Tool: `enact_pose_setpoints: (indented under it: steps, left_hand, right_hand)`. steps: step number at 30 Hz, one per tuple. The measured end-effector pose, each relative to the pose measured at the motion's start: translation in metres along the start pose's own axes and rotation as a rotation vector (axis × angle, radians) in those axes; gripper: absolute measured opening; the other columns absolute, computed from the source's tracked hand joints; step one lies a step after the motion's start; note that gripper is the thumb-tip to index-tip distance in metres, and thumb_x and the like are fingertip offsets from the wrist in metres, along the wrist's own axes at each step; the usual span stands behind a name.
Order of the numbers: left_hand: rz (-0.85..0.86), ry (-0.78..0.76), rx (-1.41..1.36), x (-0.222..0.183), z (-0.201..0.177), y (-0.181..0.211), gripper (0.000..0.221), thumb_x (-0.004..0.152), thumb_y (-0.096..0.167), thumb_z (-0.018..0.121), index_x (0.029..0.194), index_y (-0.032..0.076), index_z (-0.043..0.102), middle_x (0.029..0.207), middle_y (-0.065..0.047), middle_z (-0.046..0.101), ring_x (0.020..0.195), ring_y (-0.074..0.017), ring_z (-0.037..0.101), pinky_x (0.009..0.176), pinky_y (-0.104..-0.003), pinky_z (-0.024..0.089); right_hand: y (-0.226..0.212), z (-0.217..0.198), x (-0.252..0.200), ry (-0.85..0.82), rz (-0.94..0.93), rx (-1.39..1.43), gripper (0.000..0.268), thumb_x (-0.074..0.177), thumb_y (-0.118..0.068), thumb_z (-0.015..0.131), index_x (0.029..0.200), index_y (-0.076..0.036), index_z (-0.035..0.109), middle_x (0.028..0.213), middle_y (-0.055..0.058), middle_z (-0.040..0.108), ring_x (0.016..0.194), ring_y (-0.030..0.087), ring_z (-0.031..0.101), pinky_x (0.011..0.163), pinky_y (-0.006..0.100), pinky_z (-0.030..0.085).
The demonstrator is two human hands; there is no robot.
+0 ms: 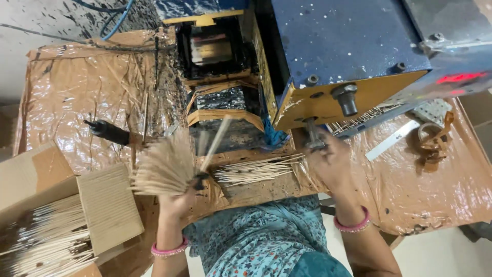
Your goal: Operating a specialized machine to apply paste coating to wooden sticks to produce incense sticks.
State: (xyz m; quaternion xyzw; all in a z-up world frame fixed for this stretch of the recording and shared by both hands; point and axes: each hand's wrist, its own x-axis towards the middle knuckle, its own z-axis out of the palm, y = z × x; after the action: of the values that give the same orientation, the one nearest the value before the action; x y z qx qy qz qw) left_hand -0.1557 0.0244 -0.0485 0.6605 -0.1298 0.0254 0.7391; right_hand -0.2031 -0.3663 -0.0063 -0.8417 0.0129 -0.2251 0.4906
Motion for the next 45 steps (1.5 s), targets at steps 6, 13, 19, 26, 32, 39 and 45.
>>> enact_pose_setpoints:
  steps: [6, 13, 19, 26, 32, 39, 45]
  left_hand:
    - [0.128, -0.253, 0.048, 0.042, 0.022, 0.062, 0.052, 0.072, -0.008, 0.068, 0.122, -0.002, 0.057, 0.12, -0.008, 0.064, 0.112, -0.0174, 0.06, 0.097, -0.03, 0.048]
    - [0.122, 0.206, 0.034, 0.125, -0.025, 0.008, 0.026, 0.075, -0.009, 0.06, 0.099, 0.001, 0.064, 0.093, -0.003, 0.064, 0.08, -0.0136, 0.062, 0.065, -0.028, 0.052]
    - [0.015, 0.194, -0.009, 0.154, -0.01, -0.006, 0.022, 0.076, -0.008, 0.058, 0.096, -0.001, 0.065, 0.091, -0.006, 0.064, 0.078, -0.0138, 0.059, 0.068, -0.03, 0.052]
    - [-0.04, 0.188, -0.23, 0.155, -0.004, -0.001, 0.02, 0.08, -0.008, 0.057, 0.098, -0.001, 0.063, 0.094, -0.005, 0.065, 0.086, -0.0154, 0.065, 0.077, -0.032, 0.056]
    - [-0.057, 0.251, -0.218, 0.143, -0.004, -0.018, 0.021, 0.086, -0.007, 0.06, 0.105, -0.004, 0.065, 0.094, -0.008, 0.065, 0.076, -0.0135, 0.061, 0.061, -0.027, 0.053]
    - [-0.141, 0.433, -0.127, 0.05, 0.001, 0.033, 0.015, 0.091, -0.002, 0.063, 0.105, -0.003, 0.069, 0.097, -0.014, 0.075, 0.064, -0.0133, 0.059, 0.05, -0.023, 0.046]
    - [0.044, 0.338, -0.029, -0.003, -0.03, -0.026, 0.022, 0.091, -0.009, 0.062, 0.11, -0.005, 0.072, 0.103, -0.01, 0.068, 0.079, -0.0152, 0.061, 0.066, -0.023, 0.049]
  right_hand:
    - [0.021, 0.062, 0.025, -0.348, 0.109, 0.642, 0.029, 0.094, 0.01, 0.067, 0.122, 0.001, 0.067, 0.101, 0.004, 0.068, 0.09, 0.011, 0.061, 0.079, 0.026, 0.052]
    - [0.01, 0.126, 0.116, -0.297, -0.5, 0.162, 0.029, 0.09, 0.002, 0.067, 0.117, -0.007, 0.068, 0.113, 0.005, 0.07, 0.11, 0.018, 0.068, 0.1, 0.039, 0.051]
    - [0.066, 0.15, 0.126, -0.018, -0.763, -0.293, 0.025, 0.086, 0.002, 0.072, 0.11, -0.004, 0.074, 0.114, 0.014, 0.075, 0.115, 0.028, 0.066, 0.107, 0.049, 0.045]
    - [-0.006, 0.108, 0.1, -0.051, -0.642, -0.447, 0.027, 0.093, 0.002, 0.063, 0.119, 0.001, 0.068, 0.11, 0.018, 0.068, 0.107, 0.036, 0.064, 0.094, 0.043, 0.051]
    - [-0.066, 0.082, 0.101, -0.105, -0.598, -0.491, 0.018, 0.095, -0.006, 0.066, 0.112, -0.001, 0.07, 0.097, 0.016, 0.07, 0.087, 0.033, 0.067, 0.079, 0.042, 0.053]
    - [0.004, -0.005, 0.043, 0.217, -0.283, -0.48, 0.005, 0.088, 0.0, 0.071, 0.093, 0.001, 0.072, 0.091, 0.013, 0.072, 0.08, 0.027, 0.066, 0.077, 0.043, 0.051]
    - [-0.046, -0.023, 0.025, 0.369, -0.402, -0.642, 0.03, 0.071, 0.006, 0.072, 0.101, 0.005, 0.068, 0.097, 0.022, 0.068, 0.088, 0.036, 0.063, 0.075, 0.044, 0.051]
